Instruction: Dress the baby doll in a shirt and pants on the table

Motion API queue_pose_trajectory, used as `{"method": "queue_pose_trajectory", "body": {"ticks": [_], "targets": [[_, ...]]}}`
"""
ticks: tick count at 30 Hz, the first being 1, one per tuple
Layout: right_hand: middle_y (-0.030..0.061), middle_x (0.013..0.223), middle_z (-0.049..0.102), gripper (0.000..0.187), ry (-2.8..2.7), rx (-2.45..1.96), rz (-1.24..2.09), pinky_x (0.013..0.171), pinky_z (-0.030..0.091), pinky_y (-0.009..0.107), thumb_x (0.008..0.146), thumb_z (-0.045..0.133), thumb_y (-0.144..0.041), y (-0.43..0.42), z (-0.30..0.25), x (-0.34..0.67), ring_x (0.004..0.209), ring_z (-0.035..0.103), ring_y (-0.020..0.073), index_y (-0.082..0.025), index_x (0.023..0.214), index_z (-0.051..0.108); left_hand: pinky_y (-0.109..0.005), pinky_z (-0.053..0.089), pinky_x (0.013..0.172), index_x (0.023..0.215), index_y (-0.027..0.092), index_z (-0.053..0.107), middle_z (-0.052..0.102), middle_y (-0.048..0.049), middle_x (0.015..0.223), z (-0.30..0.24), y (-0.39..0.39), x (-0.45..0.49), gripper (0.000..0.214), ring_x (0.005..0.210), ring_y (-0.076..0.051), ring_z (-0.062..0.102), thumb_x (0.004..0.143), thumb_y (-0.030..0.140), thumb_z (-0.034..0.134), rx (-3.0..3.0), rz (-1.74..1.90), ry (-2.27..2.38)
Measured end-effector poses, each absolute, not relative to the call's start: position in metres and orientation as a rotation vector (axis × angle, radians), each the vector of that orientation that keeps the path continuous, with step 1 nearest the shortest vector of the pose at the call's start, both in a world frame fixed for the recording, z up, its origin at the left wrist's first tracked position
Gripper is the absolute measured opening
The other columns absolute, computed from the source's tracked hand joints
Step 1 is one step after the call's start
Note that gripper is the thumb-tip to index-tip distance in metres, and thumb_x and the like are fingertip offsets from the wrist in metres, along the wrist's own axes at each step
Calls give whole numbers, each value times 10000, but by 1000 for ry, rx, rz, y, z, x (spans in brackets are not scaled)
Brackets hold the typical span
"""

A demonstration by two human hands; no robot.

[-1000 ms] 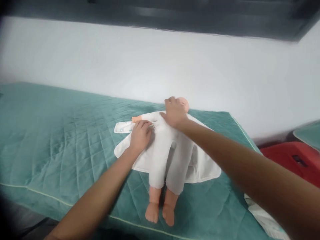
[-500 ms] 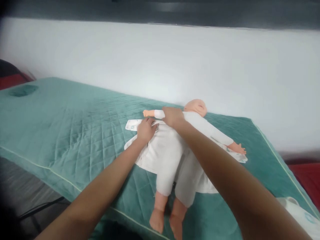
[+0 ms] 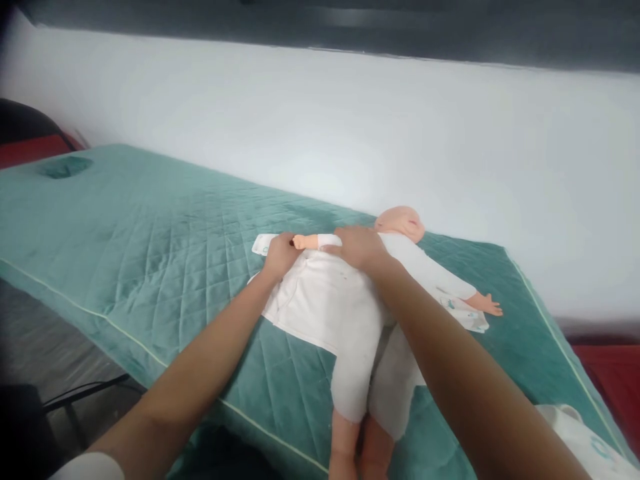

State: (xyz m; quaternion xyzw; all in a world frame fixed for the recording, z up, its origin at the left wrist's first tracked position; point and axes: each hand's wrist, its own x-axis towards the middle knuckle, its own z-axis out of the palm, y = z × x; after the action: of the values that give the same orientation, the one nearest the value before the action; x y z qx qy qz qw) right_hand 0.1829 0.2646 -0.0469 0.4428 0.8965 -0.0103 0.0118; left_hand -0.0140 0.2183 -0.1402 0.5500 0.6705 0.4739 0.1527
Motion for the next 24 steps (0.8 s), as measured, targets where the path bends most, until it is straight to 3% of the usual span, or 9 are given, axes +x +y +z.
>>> {"method": "queue_pose_trajectory", "body": {"ticks": [6, 15, 24], "targets": [[138, 1194, 699, 550, 2752, 1402, 49, 895, 436, 449, 976, 399, -651, 258, -51, 182, 1114, 615, 355, -209, 1164, 669, -301, 454, 715, 810, 167, 765, 702, -58, 816, -137, 211, -17, 148, 754, -193, 608, 754, 142, 630, 1524, 1396, 1946], [125, 1201, 694, 497, 2785, 1436, 85, 942, 418, 466, 984, 412, -621, 252, -56, 183, 1127, 589, 344, -216, 1111, 671, -291, 488, 758, 718, 180, 713, 674, -26, 813, -134, 205, -14, 148, 800, -179, 616, 725, 78, 606, 1370, 1637, 1912], [145, 1171, 703, 467, 2781, 1420, 121, 947, 401, 471, 987, 440, -592, 244, -53, 182, 1125, 592, 352, -207, 1095, 680, -290, 499, 803, 796, 173, 726, 700, -28, 888, -129, 197, -14, 163, 835, -170, 634, 676, 108, 636, 1152, 1737, 1698]]}}
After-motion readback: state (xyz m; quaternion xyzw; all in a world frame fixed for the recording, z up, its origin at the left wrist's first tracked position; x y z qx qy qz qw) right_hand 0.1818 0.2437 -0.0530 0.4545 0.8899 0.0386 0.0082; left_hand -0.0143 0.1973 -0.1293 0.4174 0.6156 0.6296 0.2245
